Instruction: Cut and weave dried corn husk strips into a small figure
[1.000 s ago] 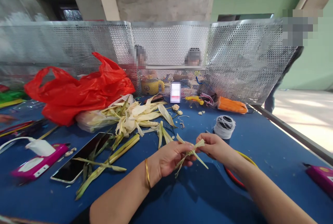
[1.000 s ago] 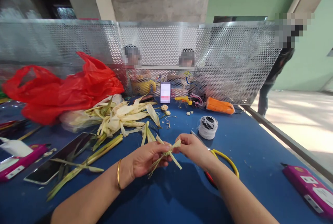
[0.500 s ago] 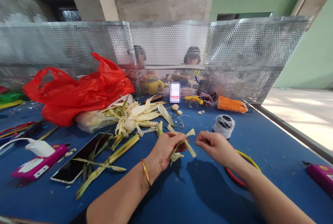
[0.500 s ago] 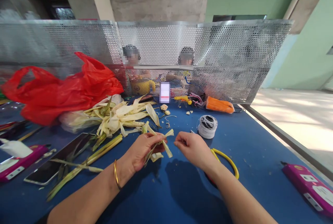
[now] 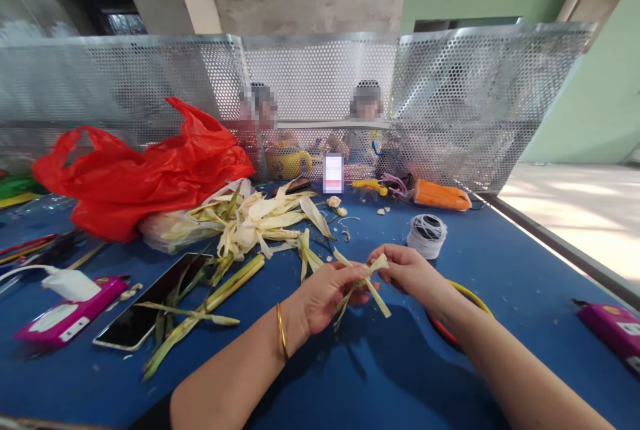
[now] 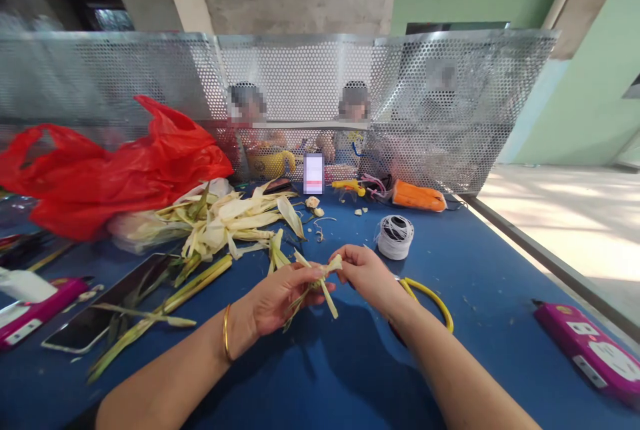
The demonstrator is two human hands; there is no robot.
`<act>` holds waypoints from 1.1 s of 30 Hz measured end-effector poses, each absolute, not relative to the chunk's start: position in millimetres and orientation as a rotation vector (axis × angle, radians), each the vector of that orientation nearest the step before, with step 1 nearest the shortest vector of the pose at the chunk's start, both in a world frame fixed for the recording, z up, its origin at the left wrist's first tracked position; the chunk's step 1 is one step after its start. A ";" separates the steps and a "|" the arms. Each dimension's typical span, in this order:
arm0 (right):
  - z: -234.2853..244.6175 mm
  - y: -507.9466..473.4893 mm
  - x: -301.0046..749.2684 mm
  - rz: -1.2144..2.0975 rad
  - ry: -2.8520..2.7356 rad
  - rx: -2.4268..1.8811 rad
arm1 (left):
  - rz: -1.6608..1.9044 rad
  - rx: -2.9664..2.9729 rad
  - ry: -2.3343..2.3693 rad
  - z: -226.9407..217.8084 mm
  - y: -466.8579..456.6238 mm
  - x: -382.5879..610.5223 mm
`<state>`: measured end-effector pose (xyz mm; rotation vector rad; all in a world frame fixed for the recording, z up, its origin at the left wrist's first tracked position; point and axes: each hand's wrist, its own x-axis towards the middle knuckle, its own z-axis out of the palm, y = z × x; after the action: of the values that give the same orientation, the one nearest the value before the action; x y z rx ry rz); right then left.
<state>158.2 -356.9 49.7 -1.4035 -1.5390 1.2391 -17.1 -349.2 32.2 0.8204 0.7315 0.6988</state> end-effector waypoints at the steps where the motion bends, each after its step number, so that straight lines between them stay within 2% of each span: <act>1: 49.7 -357.9 156.0 1.265 -1.506 -1.406 | 0.670 0.818 0.721 31.5 -350.6 -16.4; 7: 51.9 -361.0 151.6 1.332 -1.454 -1.385 | 0.618 0.873 0.738 35.0 -354.2 -14.6; 13: 42.9 -353.6 162.7 1.234 -1.723 -1.360 | 0.872 0.916 0.874 36.5 -348.5 -14.2; 17: 49.5 -357.3 167.9 0.732 -2.023 -1.452 | 1.037 0.965 0.970 34.1 -342.6 -16.2; 20: 58.4 -366.7 165.0 0.343 -2.213 -1.317 | 1.090 0.976 1.017 35.4 -341.4 -16.5; 25: 63.2 -377.0 159.6 0.087 -2.417 -1.135 | 0.964 1.085 1.028 40.5 -347.7 -14.5; 28: 64.4 -374.2 162.1 0.201 -2.333 -1.098 | 0.796 1.216 0.957 40.9 -353.2 -13.6; 33: 59.4 -360.5 167.2 0.718 -2.042 -1.182 | 0.657 1.249 0.749 39.1 -355.7 -15.8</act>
<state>167.2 -360.5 59.4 -1.1816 -2.0417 0.7185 -15.8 -355.7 39.1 1.2486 0.7486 0.6573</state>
